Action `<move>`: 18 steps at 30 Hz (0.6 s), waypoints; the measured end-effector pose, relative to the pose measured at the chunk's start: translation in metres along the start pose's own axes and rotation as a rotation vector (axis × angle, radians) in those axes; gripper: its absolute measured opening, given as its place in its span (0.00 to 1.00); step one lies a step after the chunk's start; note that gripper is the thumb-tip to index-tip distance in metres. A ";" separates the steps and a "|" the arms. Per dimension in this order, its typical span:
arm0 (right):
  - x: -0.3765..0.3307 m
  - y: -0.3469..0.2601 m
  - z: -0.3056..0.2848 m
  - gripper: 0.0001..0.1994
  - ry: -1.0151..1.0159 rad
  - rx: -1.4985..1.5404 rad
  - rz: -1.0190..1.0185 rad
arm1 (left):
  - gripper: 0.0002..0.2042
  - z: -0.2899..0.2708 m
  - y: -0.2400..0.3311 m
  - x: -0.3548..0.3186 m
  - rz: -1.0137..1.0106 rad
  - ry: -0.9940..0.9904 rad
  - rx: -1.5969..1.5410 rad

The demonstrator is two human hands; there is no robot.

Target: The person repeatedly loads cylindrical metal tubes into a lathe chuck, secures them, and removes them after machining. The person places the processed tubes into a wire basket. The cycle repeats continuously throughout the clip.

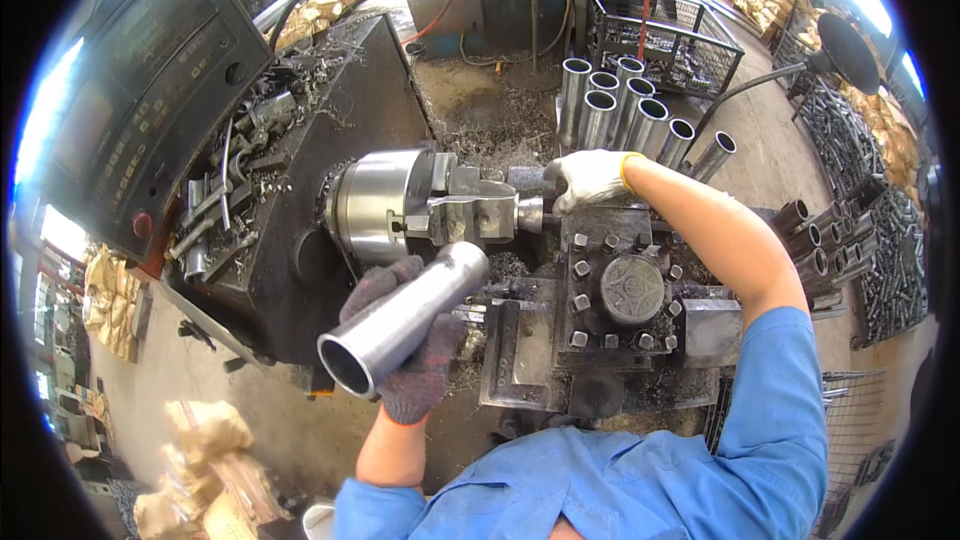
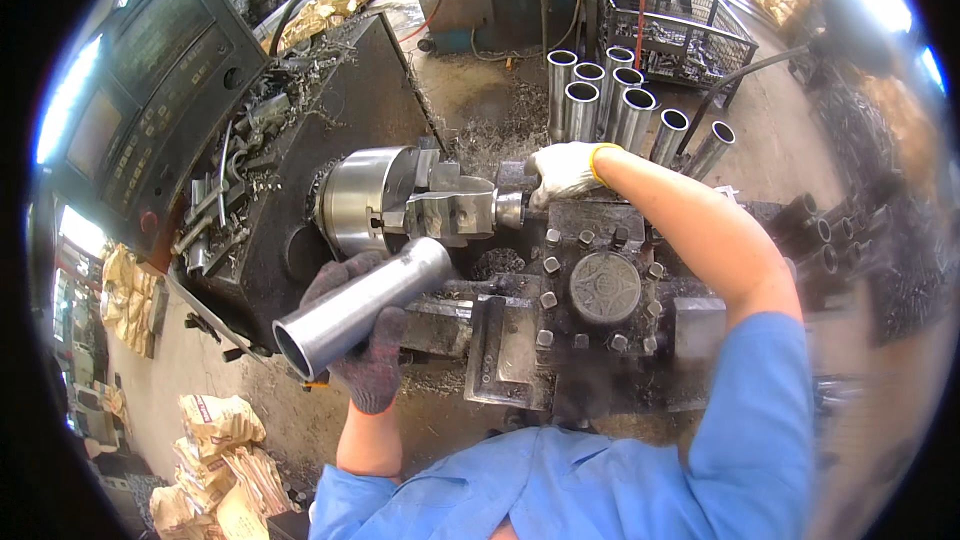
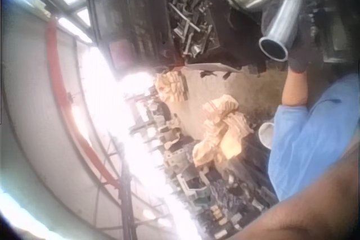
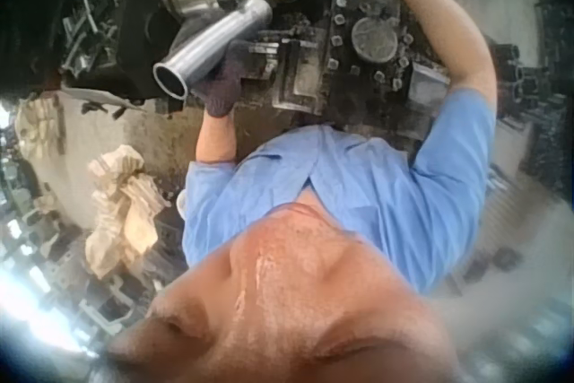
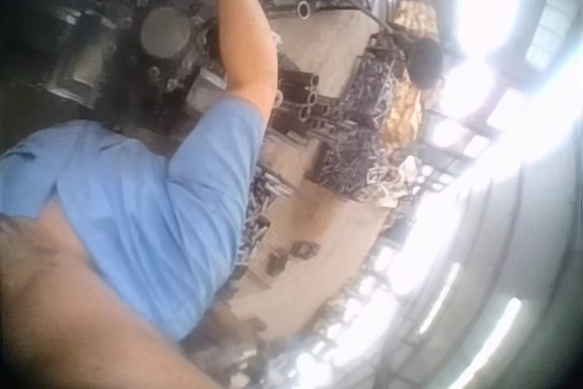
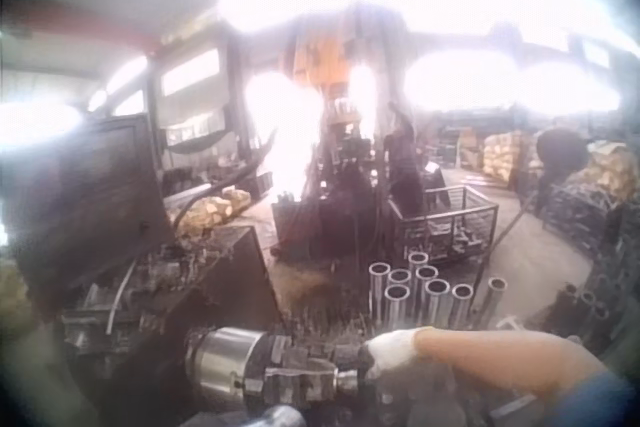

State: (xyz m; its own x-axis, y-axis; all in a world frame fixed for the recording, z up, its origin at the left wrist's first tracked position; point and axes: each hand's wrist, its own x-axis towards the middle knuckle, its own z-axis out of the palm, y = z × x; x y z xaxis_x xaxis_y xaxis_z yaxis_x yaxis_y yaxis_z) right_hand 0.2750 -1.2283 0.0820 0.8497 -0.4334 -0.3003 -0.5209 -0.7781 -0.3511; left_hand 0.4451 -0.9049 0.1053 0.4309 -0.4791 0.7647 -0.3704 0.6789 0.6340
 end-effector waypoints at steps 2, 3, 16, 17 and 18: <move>0.019 0.000 0.005 0.41 -0.175 0.095 0.027 | 0.34 0.008 0.003 0.001 -0.004 -0.048 0.041; 0.027 0.001 0.007 0.41 -0.225 0.116 0.031 | 0.35 0.015 0.003 -0.001 -0.171 0.026 -0.012; 0.043 -0.019 0.029 0.22 -0.332 0.245 0.004 | 0.28 0.048 -0.066 -0.042 -0.122 -0.151 0.387; 0.041 -0.020 0.032 0.23 -0.266 0.259 0.011 | 0.28 0.042 -0.057 -0.050 -0.133 -0.125 0.337; 0.039 -0.019 0.034 0.29 -0.223 0.206 0.020 | 0.28 0.040 -0.046 -0.059 -0.150 -0.059 0.277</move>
State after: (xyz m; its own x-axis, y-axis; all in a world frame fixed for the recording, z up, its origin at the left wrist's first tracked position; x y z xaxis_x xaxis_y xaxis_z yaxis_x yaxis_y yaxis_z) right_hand 0.3151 -1.2145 0.0473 0.8122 -0.3195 -0.4882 -0.5623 -0.6517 -0.5090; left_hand 0.4042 -0.9299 0.0354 0.4519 -0.5993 0.6608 -0.5200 0.4250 0.7409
